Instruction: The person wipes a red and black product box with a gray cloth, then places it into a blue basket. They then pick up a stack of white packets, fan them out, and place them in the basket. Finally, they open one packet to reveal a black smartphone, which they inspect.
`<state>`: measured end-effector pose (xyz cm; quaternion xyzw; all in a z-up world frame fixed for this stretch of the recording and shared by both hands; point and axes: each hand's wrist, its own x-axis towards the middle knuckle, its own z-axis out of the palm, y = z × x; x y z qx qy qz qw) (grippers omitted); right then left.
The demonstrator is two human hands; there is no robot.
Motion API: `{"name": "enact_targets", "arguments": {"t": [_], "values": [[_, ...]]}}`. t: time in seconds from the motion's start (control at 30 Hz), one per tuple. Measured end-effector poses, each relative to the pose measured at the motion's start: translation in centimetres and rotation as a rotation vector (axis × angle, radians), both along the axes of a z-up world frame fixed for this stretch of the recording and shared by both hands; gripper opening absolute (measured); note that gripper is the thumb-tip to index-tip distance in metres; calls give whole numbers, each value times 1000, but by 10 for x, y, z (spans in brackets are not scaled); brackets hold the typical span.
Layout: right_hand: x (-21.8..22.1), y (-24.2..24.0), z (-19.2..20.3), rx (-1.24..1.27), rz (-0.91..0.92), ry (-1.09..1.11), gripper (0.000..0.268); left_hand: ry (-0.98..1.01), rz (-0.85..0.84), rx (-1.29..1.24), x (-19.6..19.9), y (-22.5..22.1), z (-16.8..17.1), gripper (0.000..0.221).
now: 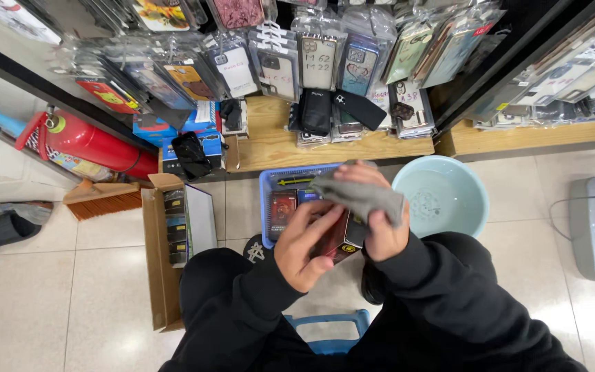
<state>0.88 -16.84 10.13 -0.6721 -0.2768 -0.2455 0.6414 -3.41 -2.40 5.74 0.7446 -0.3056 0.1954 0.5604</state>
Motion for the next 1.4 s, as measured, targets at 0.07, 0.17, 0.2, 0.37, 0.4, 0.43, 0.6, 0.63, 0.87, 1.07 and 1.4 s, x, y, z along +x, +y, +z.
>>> {"name": "enact_targets", "arguments": {"t": [0.07,0.17,0.2,0.37,0.4,0.43,0.6,0.63,0.87,1.07,1.4], "values": [[2,17,43,122,11,255,56,53,0,-32,0,0,2,78],[24,-19,-26,243,-248,982,55,74,32,-190,13,10,-2,76],[27,-6,0,244,-253,980,55,73,27,-191,18,22,-1,76],[63,-23,3,950,-156,1066,67,502,194,-938,30,60,2,70],[74,-32,-17,947,-152,1063,67,497,195,-940,30,66,-18,70],[85,-41,-38,954,-133,1100,59,551,167,-1215,31,72,-37,62],[154,-73,-175,835,-120,1185,49,792,20,-1359,41,110,-49,74],[158,-62,-163,832,-113,1194,47,848,-48,-1430,43,112,-52,73],[271,19,-67,1004,120,1024,50,946,116,-1265,53,76,-87,74],[277,44,-106,827,115,1140,50,820,182,-1232,62,70,-80,59],[115,32,-47,227,271,1028,47,481,676,-405,58,46,-29,108]]}}
